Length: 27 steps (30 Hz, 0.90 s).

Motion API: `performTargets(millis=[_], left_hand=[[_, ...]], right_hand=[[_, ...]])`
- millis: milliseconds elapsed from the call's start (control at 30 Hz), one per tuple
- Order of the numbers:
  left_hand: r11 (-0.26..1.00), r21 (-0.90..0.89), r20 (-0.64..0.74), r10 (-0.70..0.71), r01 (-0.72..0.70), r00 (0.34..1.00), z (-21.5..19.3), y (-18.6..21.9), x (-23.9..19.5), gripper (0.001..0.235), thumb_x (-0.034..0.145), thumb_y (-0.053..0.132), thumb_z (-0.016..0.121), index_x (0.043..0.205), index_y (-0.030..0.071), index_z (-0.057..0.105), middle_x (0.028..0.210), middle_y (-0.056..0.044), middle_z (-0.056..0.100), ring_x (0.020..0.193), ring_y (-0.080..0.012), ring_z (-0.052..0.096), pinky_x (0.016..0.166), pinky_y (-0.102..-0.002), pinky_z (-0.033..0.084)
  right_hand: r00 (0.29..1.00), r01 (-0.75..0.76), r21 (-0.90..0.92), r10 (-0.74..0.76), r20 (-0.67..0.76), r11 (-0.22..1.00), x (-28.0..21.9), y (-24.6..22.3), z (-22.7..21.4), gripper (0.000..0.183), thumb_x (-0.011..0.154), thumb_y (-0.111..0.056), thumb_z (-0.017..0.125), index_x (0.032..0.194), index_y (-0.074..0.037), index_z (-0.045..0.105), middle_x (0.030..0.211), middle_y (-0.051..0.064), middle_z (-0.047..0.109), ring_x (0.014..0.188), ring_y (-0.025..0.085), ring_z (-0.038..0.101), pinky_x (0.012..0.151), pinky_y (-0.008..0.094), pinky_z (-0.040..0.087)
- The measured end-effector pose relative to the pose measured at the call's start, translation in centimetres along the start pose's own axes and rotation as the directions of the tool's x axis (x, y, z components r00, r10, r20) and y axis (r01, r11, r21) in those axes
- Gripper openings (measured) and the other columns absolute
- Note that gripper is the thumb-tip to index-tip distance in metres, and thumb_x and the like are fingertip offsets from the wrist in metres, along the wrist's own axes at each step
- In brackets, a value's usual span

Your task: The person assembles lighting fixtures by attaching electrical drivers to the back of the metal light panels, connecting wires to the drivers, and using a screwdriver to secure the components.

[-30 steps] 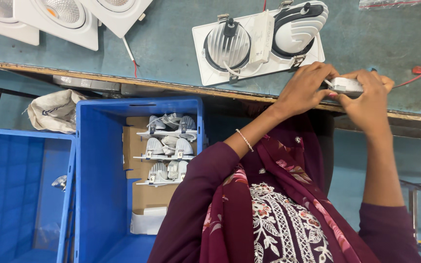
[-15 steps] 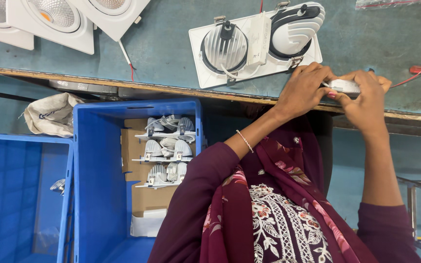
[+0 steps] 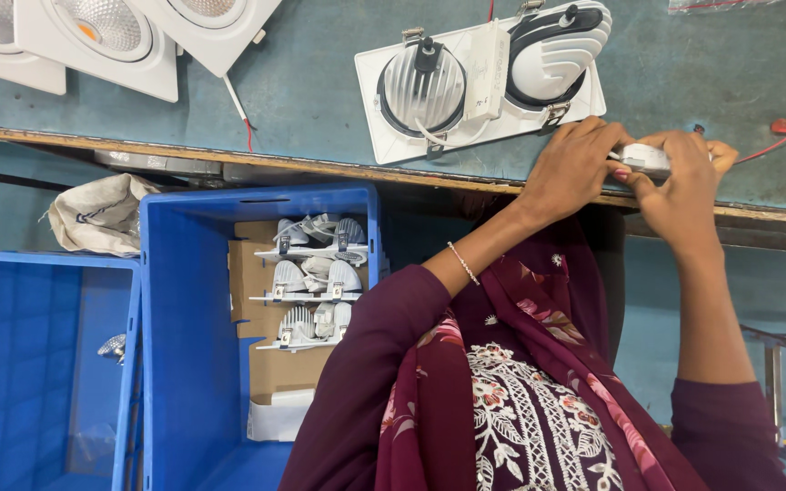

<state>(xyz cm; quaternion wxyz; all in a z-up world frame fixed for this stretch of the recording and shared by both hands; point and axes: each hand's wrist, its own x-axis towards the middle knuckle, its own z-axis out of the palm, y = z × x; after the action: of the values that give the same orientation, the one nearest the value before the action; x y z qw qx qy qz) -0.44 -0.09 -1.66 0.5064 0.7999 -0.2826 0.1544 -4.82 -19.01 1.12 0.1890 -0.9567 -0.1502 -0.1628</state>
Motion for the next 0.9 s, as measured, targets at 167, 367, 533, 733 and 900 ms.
performTargets(millis=[167,367,533,733,900], left_hand=[[0.999,-0.037,0.03,-0.031,0.032,0.999,-0.7,0.0,-0.1,0.032,0.085,0.022,0.074,0.113,0.01,0.064,0.105,-0.008,0.064,0.103,-0.0296,0.063,0.093,-0.041,0.05],[0.998,-0.07,-0.025,0.005,-0.007,1.0,-0.4,-0.2,-0.1,0.028,0.093,0.031,0.069,0.112,0.012,0.063,0.106,-0.006,0.065,0.105,-0.0272,0.064,0.094,-0.041,0.05],[0.999,0.032,-0.032,0.008,-0.007,0.999,0.4,-0.1,0.0,0.024,0.093,0.03,0.068,0.108,0.011,0.063,0.1,-0.003,0.065,0.105,-0.0262,0.063,0.095,-0.041,0.048],[0.999,-0.048,-0.01,-0.027,0.026,1.0,-0.4,0.6,-0.3,0.026,0.096,0.028,0.068,0.114,0.011,0.064,0.109,-0.006,0.067,0.109,-0.0272,0.064,0.097,-0.04,0.05],[0.985,-0.11,-0.189,0.109,-0.132,0.976,-2.9,3.3,-2.5,0.034,0.1,0.02,0.065,0.132,0.011,0.06,0.137,-0.007,0.063,0.132,-0.0262,0.059,0.111,-0.038,0.047]], right_hand=[[0.998,0.051,0.059,-0.054,0.041,0.997,0.6,0.0,-1.3,0.037,0.098,-0.034,0.083,0.117,-0.007,0.066,0.111,0.006,0.066,0.111,0.026,0.055,0.11,0.04,0.028],[0.999,0.026,0.153,-0.031,0.034,0.988,0.1,0.0,-1.4,0.026,0.106,-0.03,0.075,0.117,-0.007,0.067,0.11,0.005,0.066,0.11,0.025,0.056,0.111,0.039,0.028],[0.999,0.031,0.086,-0.028,-0.038,0.996,-0.5,0.3,0.1,0.018,0.103,-0.019,0.069,0.116,-0.007,0.065,0.114,0.007,0.067,0.107,0.026,0.054,0.11,0.036,0.029],[0.999,0.015,0.171,-0.021,0.038,0.985,0.4,-1.2,-2.1,0.029,0.095,-0.014,0.074,0.121,-0.006,0.064,0.117,0.011,0.064,0.118,0.03,0.055,0.111,0.043,0.031],[0.984,0.164,-0.255,-0.177,-0.031,0.953,1.4,-4.0,-4.5,0.025,0.096,0.0,0.074,0.118,-0.01,0.066,0.117,0.002,0.067,0.123,0.019,0.061,0.122,0.045,0.025]])
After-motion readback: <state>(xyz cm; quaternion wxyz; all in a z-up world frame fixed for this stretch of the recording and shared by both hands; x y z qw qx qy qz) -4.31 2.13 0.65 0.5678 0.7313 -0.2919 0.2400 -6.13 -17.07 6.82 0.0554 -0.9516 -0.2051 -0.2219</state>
